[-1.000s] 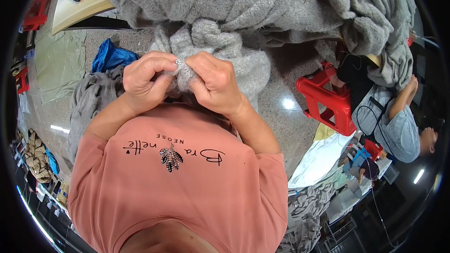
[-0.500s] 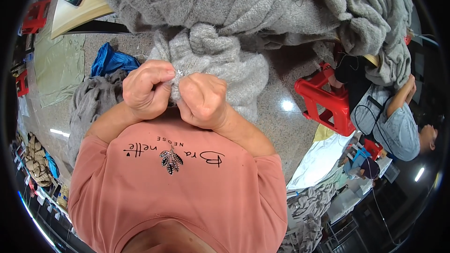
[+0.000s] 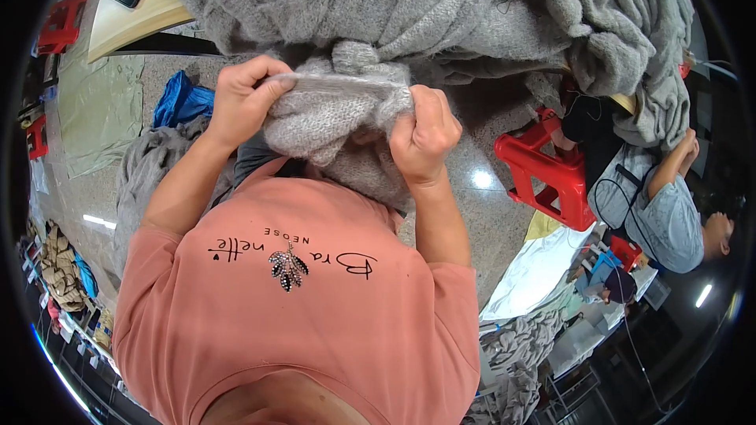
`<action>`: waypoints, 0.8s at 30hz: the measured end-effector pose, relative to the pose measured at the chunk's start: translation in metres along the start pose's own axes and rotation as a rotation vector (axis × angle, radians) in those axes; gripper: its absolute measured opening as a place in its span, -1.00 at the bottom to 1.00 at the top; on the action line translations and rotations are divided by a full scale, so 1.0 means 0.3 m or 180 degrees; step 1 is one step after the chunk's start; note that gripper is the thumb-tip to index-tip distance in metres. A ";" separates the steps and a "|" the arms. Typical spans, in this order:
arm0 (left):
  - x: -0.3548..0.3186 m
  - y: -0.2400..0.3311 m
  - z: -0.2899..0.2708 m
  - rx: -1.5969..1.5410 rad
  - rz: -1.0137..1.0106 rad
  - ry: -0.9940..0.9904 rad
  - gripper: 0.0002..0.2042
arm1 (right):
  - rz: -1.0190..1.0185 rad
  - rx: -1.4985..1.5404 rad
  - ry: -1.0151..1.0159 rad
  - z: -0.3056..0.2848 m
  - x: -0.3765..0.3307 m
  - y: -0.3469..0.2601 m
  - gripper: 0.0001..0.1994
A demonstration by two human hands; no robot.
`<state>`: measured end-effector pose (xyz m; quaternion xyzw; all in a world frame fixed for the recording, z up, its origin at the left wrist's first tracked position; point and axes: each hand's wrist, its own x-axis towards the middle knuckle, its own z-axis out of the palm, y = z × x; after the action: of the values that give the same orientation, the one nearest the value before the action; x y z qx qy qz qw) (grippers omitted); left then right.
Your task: Inspecting large pieces of grey fluffy fabric on a work table.
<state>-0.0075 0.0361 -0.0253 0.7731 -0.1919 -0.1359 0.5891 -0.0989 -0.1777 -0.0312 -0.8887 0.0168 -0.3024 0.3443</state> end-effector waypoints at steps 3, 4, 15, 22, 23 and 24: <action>0.016 -0.008 0.007 -0.0964 -0.0924 -0.0276 -0.91 | 0.0114 -0.0029 -0.0038 0.007 -0.034 0.041 -0.73; 0.021 -0.002 0.014 -0.1846 -0.1266 -0.0315 -0.90 | 0.0164 0.0013 -0.0037 0.012 -0.040 0.045 -0.73; -0.077 -0.042 -0.213 -0.1721 -0.0280 -0.1531 -0.66 | 0.0444 0.0185 -0.1862 -0.137 -0.119 0.062 -0.76; -0.082 -0.063 -0.117 0.1634 -0.0163 -0.0887 -0.79 | 0.1603 0.0298 -0.3957 -0.165 -0.177 0.087 -0.74; -0.059 -0.015 -0.073 0.1406 0.0073 -0.0268 -0.80 | 0.1585 0.0299 -0.3959 -0.162 -0.172 0.082 -0.74; -0.031 0.019 -0.030 0.1251 0.0032 -0.0477 -0.78 | 0.1291 0.0516 -0.3825 -0.158 -0.162 0.084 -0.72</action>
<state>-0.0127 0.0467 -0.0175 0.8599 -0.2618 -0.1501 0.4117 -0.1600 -0.2138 -0.0450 -0.8535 -0.0343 0.3194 0.4102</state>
